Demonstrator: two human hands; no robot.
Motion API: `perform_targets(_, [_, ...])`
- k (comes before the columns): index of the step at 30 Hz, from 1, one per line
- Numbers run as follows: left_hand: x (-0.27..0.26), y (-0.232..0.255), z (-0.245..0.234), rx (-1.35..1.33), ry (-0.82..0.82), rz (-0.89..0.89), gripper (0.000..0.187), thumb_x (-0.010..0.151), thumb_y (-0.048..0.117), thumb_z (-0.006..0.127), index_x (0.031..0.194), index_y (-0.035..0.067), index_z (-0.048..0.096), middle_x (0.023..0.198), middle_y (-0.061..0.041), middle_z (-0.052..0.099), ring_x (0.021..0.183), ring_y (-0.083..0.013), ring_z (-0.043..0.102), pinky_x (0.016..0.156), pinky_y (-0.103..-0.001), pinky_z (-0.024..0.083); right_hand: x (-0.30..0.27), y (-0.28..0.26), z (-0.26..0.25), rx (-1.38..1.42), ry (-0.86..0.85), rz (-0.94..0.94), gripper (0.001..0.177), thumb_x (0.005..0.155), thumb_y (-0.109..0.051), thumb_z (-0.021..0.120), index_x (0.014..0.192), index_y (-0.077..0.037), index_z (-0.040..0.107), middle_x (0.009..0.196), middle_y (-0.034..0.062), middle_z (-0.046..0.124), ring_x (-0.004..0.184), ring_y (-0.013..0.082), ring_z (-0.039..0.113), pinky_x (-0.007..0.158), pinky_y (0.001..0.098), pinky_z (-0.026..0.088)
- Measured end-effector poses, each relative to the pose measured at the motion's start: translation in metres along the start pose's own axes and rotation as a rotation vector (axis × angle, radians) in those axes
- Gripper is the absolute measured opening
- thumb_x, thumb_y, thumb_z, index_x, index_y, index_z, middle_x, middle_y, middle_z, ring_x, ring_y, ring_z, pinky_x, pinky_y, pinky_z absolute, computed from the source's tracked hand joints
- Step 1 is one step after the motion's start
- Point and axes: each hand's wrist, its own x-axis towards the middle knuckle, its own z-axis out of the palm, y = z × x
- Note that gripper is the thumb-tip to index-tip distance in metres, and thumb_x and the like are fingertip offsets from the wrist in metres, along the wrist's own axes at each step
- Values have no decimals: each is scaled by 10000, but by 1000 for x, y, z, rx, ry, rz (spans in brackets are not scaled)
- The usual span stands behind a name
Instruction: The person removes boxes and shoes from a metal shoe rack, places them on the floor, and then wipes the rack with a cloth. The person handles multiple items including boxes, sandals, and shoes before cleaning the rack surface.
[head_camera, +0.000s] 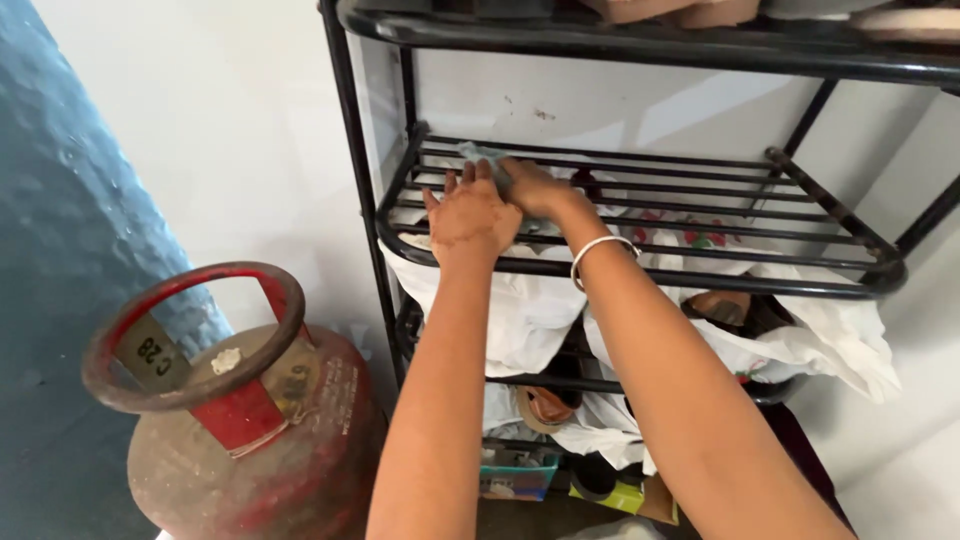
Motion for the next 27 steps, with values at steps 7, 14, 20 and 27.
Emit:
perform_targets(7, [-8, -4, 4, 20, 47, 143, 686, 889, 317, 596, 1524, 113, 436, 1585, -80, 446, 1531, -256, 315, 1277, -485, 182, -48, 109, -30, -244, 64, 318, 769, 888, -412, 559, 1600, -259, 313, 1655, 134, 294, 1532, 360, 262, 1205, 646, 198])
perform_targets(14, [-27, 54, -1, 286, -311, 152, 739, 972, 529, 435, 1581, 129, 314, 1680, -92, 221, 1566, -273, 140, 1247, -593, 61, -131, 77, -92, -240, 152, 606, 797, 870, -454, 536, 1607, -294, 280, 1722, 48, 188, 1583, 336, 186, 1226, 712, 84])
perform_targets(20, [-18, 88, 61, 187, -369, 214, 734, 978, 525, 380, 1591, 129, 304, 1688, -88, 209, 1574, -260, 130, 1266, -547, 54, -107, 90, -82, -265, 106, 629, 855, 879, -494, 541, 1637, -312, 188, 1715, 108, 148, 1571, 447, 102, 1208, 687, 113])
perform_targets(27, [-40, 92, 22, 98, -186, 174, 759, 899, 478, 602, 1502, 57, 414, 1621, -132, 331, 1522, -255, 266, 1248, -427, 189, -92, 20, -57, -273, 13, 375, 708, 924, -703, 385, 1586, -484, 261, 1725, 38, 120, 1565, 444, 92, 1220, 721, 22])
